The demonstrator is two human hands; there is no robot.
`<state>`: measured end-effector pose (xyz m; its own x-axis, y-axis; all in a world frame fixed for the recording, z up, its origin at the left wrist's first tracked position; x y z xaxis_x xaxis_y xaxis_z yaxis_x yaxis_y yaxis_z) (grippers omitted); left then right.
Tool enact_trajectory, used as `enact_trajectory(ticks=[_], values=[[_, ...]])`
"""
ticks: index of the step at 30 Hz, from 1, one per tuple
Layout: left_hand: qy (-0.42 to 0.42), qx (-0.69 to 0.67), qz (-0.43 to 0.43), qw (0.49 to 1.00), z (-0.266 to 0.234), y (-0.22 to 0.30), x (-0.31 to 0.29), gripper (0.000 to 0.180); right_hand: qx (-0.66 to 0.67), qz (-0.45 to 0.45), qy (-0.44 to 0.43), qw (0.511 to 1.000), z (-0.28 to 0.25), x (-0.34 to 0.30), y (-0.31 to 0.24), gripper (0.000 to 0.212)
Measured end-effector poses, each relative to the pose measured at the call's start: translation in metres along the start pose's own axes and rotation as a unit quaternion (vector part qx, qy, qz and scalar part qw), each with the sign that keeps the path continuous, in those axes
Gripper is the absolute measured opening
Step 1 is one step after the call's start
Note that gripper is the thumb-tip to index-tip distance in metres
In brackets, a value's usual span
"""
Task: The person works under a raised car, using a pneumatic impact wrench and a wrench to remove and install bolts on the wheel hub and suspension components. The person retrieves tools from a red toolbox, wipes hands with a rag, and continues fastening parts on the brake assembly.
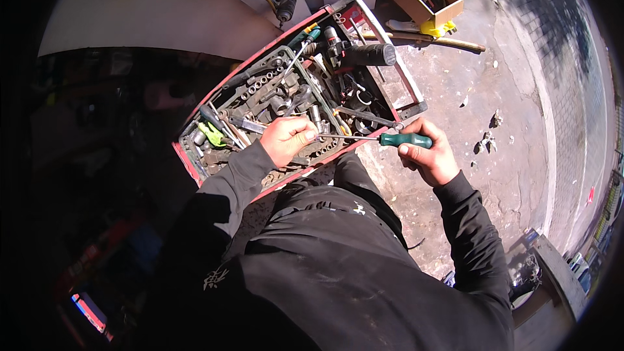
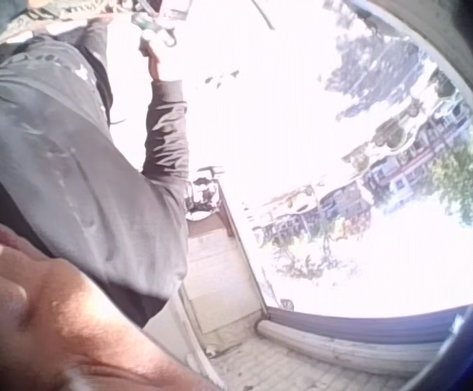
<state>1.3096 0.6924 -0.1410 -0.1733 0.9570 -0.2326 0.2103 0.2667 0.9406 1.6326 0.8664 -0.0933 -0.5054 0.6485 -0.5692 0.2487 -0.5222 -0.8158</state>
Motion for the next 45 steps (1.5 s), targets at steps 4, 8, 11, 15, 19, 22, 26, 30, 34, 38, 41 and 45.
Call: enact_trajectory(ticks=[4, 8, 11, 15, 19, 22, 26, 30, 34, 38, 41, 45], values=[[-0.094, -0.137, -0.271, 0.948, -0.001, 0.004, -0.038, 0.034, -0.309, -0.343, -0.143, 0.876, 0.002, -0.01, -0.032, 0.032], [-0.025, -0.062, -0.06, 0.996, -0.007, 0.038, -0.058, 0.027, -0.286, -0.174, -0.146, 0.931, 0.007, -0.021, -0.039, 0.031], [0.021, 0.06, 0.1, 0.993, -0.023, 0.055, -0.067, 0.02, -0.14, 0.048, -0.12, 0.982, 0.012, -0.031, -0.028, 0.03], [0.091, 0.079, 0.067, 0.99, -0.034, 0.037, -0.077, 0.02, -0.054, 0.134, -0.136, 0.98, 0.031, -0.026, -0.002, 0.032], [0.294, -0.449, -0.29, 0.793, -0.003, -0.004, -0.089, 0.039, -0.06, 0.039, -0.129, 0.989, 0.079, -0.014, 0.028, 0.029], [0.318, -0.476, -0.213, 0.792, 0.031, -0.01, -0.093, 0.036, -0.142, -0.132, -0.125, 0.973, 0.146, -0.003, 0.057, 0.037], [0.426, -0.513, -0.222, 0.712, 0.022, -0.027, -0.112, 0.033, -0.307, -0.211, -0.276, 0.886, 0.199, 0.016, 0.082, 0.056], [0.468, -0.501, -0.238, 0.689, -0.023, -0.054, -0.166, 0.034, -0.399, -0.256, -0.249, 0.845, 0.231, 0.039, 0.098, 0.044], [0.487, -0.466, -0.222, 0.704, -0.036, -0.072, -0.219, 0.035, -0.51, -0.349, -0.133, 0.775, 0.291, 0.072, 0.113, 0.028], [0.514, -0.478, -0.207, 0.681, -0.028, -0.073, -0.246, 0.035, -0.612, -0.394, -0.036, 0.685, 0.371, 0.118, 0.13, 0.025], [0.519, -0.458, -0.208, 0.69, -0.03, -0.067, -0.256, 0.035, -0.642, -0.324, -0.012, 0.695, 0.393, 0.136, 0.138, 0.025], [0.511, -0.402, -0.228, 0.725, -0.041, -0.062, -0.266, 0.039, -0.532, -0.379, -0.004, 0.757, 0.365, 0.122, 0.121, 0.028]])
Point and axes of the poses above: each hand's wrist, its own x-axis towards the middle knuckle, its own z-axis out of the palm, y = z × x, the point moved 2 cm from there along x, towards the middle knuckle, and after that the axes turned 13 degrees about y, right-handed, at the moved point
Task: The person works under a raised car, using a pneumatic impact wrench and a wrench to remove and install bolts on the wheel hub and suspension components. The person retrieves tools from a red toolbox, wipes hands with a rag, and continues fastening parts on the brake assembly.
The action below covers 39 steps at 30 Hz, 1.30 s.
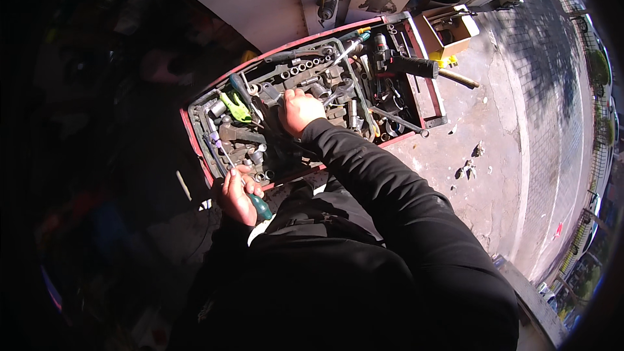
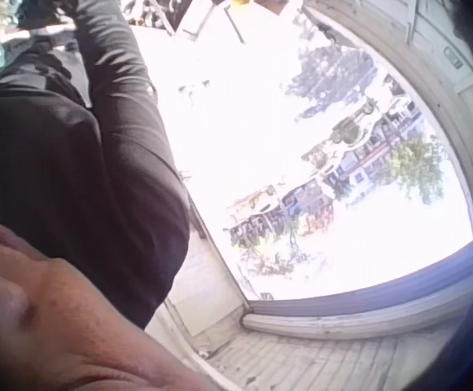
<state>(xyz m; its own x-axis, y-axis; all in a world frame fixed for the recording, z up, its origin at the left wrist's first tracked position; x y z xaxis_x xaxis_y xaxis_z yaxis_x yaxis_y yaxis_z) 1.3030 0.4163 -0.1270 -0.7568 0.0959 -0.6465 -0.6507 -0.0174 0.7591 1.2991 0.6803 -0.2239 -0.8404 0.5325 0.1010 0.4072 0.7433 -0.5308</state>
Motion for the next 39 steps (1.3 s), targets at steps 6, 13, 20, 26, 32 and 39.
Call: enact_trajectory(ticks=[6, 13, 20, 26, 32, 39], values=[[0.001, 0.016, -0.019, 1.0, -0.006, 0.008, 0.009, 0.035, -0.042, 0.119, 0.078, 0.989, -0.098, -0.041, 0.09, 0.039], [-0.015, 0.002, 0.015, 1.0, 0.008, -0.004, 0.014, 0.035, -0.142, 0.168, 0.045, 0.975, -0.119, -0.054, 0.159, 0.042], [0.018, 0.04, 0.008, 0.999, -0.007, 0.014, 0.012, 0.038, -0.011, -0.059, 0.006, 0.998, -0.088, -0.08, 0.069, 0.03], [0.045, 0.004, -0.007, 0.999, -0.023, 0.008, 0.007, 0.04, -0.026, -0.096, -0.148, 0.984, -0.03, -0.094, -0.006, 0.043], [0.007, -0.026, 0.013, 1.0, -0.048, 0.011, 0.012, 0.036, -0.01, -0.095, -0.157, 0.983, -0.027, -0.076, 0.004, 0.034], [0.017, 0.017, 0.054, 0.998, -0.067, 0.017, 0.01, 0.037, 0.015, -0.085, -0.092, 0.992, -0.022, -0.053, 0.018, 0.031]])
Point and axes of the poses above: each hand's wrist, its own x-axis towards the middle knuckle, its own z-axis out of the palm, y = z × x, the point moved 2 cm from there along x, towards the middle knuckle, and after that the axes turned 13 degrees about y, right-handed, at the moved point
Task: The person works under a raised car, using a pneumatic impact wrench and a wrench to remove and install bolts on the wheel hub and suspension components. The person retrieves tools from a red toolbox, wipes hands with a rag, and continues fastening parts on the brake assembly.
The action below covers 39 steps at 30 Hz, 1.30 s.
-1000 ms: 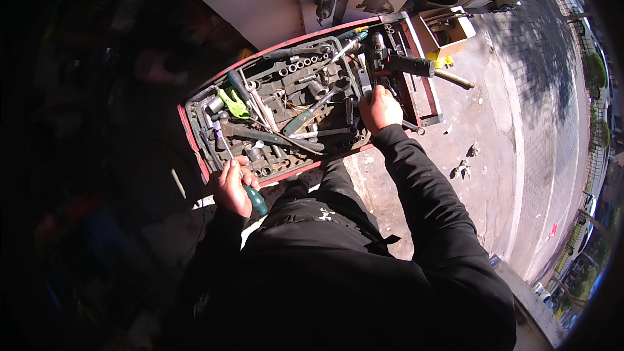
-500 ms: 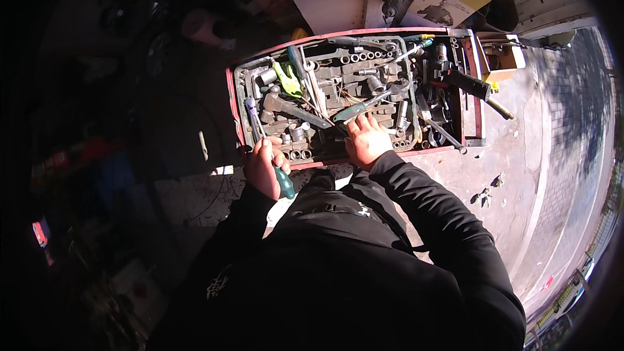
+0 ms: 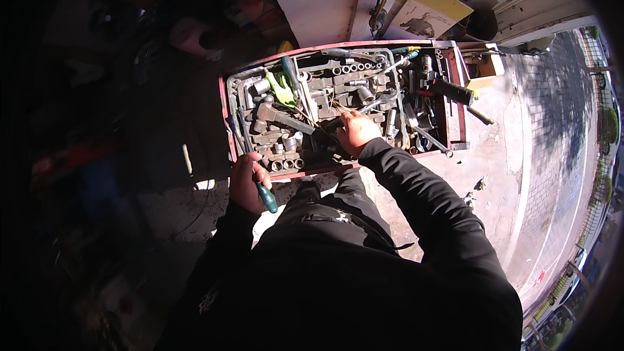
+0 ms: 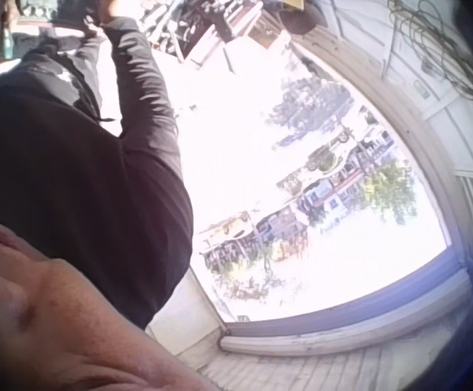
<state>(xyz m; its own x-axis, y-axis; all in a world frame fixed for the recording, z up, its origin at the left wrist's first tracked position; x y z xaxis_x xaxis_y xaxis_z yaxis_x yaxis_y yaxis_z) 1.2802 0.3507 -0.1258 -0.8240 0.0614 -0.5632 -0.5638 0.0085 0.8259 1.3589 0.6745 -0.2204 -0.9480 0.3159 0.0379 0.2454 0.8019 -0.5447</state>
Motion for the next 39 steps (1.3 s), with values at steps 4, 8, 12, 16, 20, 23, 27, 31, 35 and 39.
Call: enact_trajectory(ticks=[4, 8, 12, 16, 20, 23, 27, 31, 35, 39], values=[[-0.039, 0.071, 0.045, 0.996, -0.002, 0.002, -0.001, 0.033, -0.021, 0.021, 0.008, 1.0, -0.004, 0.017, 0.021, 0.027], [-0.022, 0.007, 0.02, 1.0, 0.0, 0.0, -0.003, 0.039, -0.073, 0.05, 0.082, 0.993, -0.032, 0.044, 0.075, 0.029], [0.01, 0.023, 0.002, 1.0, 0.002, -0.004, -0.007, 0.038, -0.204, 0.111, 0.155, 0.96, -0.077, 0.088, 0.162, 0.028], [0.007, -0.001, -0.018, 1.0, 0.007, -0.008, -0.012, 0.039, -0.321, 0.067, 0.109, 0.938, -0.106, 0.108, 0.225, 0.03], [0.018, -0.018, -0.049, 0.998, 0.016, -0.013, -0.017, 0.047, -0.297, 0.011, 0.049, 0.954, -0.129, 0.125, 0.235, 0.034], [0.027, -0.008, -0.036, 0.999, 0.026, -0.013, -0.021, 0.046, -0.3, 0.056, 0.016, 0.952, -0.167, 0.126, 0.229, 0.038], [0.054, 0.006, -0.038, 0.998, 0.043, -0.009, -0.023, 0.042, -0.334, 0.126, -0.216, 0.909, -0.199, 0.083, 0.229, 0.064], [0.054, -0.009, -0.058, 0.997, 0.067, -0.006, -0.024, 0.036, -0.316, 0.093, -0.179, 0.927, -0.202, 0.054, 0.229, 0.073], [0.038, -0.036, -0.075, 0.996, 0.089, -0.008, -0.023, 0.033, -0.303, 0.066, -0.162, 0.937, -0.207, 0.041, 0.231, 0.073], [-0.001, -0.06, -0.077, 0.995, 0.109, -0.011, -0.027, 0.031, -0.338, 0.004, -0.013, 0.941, -0.213, 0.019, 0.21, 0.056]])
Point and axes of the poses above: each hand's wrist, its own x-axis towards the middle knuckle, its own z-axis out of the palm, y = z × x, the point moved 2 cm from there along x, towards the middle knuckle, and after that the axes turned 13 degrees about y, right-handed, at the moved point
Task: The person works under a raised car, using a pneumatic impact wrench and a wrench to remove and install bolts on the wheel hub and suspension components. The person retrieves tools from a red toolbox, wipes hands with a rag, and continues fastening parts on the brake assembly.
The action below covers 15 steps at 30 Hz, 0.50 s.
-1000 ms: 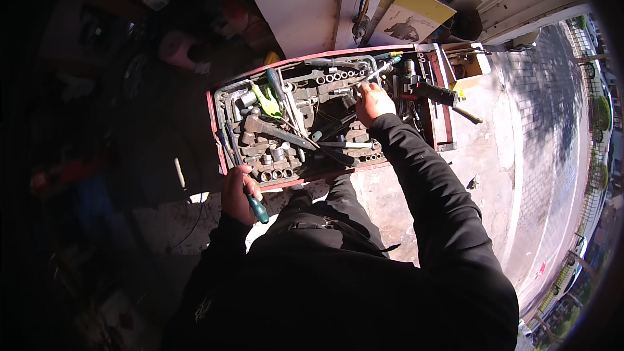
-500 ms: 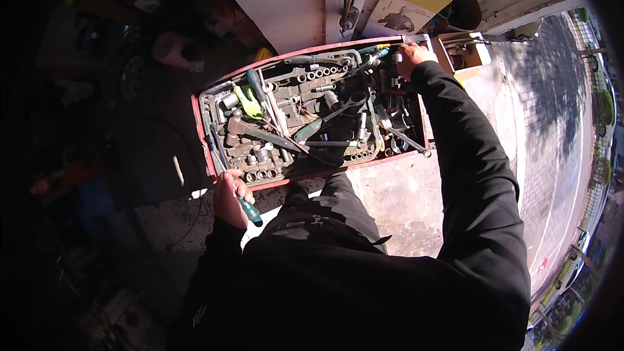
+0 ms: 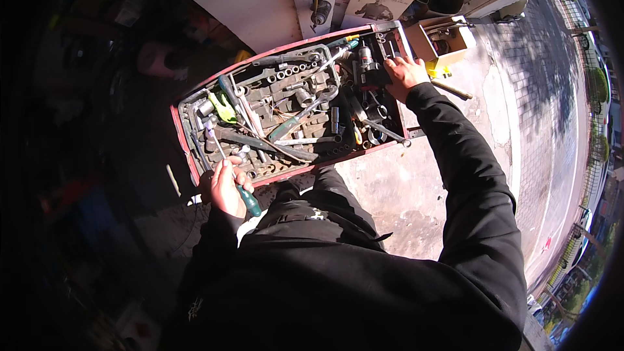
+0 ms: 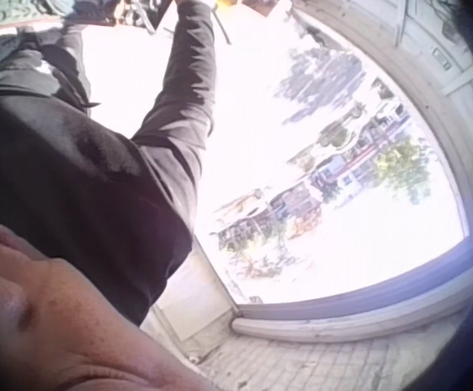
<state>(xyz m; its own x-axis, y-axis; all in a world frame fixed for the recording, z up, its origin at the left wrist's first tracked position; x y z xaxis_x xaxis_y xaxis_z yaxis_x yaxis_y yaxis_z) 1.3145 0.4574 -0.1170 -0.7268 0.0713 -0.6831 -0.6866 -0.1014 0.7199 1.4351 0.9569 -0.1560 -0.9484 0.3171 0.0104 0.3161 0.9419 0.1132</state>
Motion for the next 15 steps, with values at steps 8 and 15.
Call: enact_trajectory(ticks=[8, 15], values=[[-0.202, -0.016, 0.004, 0.979, 0.087, -0.02, -0.01, 0.029, 0.634, 0.124, -0.184, 0.74, -0.053, -0.11, -0.177, 0.061], [-0.301, 0.054, -0.118, 0.945, 0.144, -0.065, -0.027, 0.032, 0.766, 0.267, -0.197, 0.55, -0.064, -0.162, -0.206, 0.03]])
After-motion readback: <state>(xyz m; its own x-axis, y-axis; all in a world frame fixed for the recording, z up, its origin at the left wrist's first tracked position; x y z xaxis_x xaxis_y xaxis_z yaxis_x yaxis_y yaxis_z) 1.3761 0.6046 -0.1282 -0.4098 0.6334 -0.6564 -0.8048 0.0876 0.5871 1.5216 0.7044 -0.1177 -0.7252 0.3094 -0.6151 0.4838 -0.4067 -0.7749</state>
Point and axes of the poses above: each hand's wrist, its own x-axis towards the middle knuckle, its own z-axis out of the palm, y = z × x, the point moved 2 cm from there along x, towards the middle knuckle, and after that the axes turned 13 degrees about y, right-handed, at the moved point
